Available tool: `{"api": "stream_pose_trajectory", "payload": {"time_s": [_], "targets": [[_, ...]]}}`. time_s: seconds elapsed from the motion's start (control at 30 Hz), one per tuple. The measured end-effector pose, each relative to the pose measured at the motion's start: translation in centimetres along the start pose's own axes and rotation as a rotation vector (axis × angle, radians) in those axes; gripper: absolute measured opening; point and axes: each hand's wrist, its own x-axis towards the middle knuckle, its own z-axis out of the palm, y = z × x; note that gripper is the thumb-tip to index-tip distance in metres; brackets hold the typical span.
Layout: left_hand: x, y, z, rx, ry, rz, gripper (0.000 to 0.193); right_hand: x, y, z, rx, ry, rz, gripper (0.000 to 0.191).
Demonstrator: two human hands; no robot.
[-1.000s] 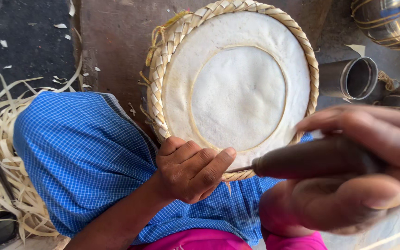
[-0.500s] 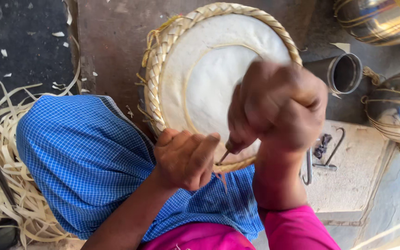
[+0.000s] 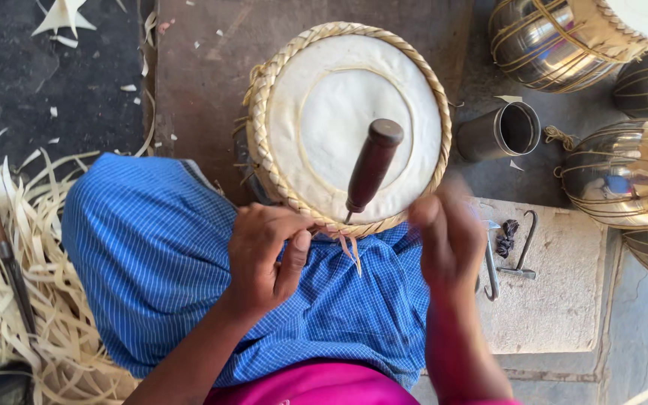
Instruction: The person laces and tightens the leather head of a drum using an awl and a wooden tool, weaving strips of material through the rim of several drums.
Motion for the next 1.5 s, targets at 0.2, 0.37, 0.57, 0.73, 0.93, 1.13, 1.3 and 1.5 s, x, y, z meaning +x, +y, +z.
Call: {"api": "stream_pose_trajectory", "payload": {"time_s": [0.2,0.37,0.57,0.73,0.93,1.13,1.3,1.5], "targets": [[-2.6,0.2,2.5,-0.021,-0.168,-0.138,0.013,-6.9,5.1,2.2,-0.368,-0.3,0.0,0.017],[-2.7,-0.4,3.3,0.039,-0.133,-0.081,0.016,-6.7,5.5,3.4,-0.252,-0.434,-0.178,0.011],[-2.9,-0.1,3.9,0.099,-0.081,-0.154,0.02,-6.7,6.0,4.4,-0.202,-0.487,-0.246,0.013],[-4.1,0.9,4.3,-0.159,-0.173,-0.559,0.018,-7.9,6.5,3.7,-0.095,-0.397,-0.213,0.013],[-4.5,1.2,4.5,-0.319,-0.216,-0.737,0.021,-7.9,5.4,4.1,-0.211,-0.097,-0.169,0.017],[-4.9,0.8,4.1,-0.274,-0.1,-0.572,0.015,-7.5,5.8,3.3,-0.095,-0.028,-0.159,0.017],[-5.7,-0.1,4.3,-0.223,0.006,-0.397,0.019,-8.6,6.9,2.5,-0.031,-0.06,-0.088,0.015],[-6.3,-0.9,4.6,-0.203,0.028,-0.348,0.021,-9.5,7.6,2.6,-0.005,-0.101,-0.096,0.013]]}}
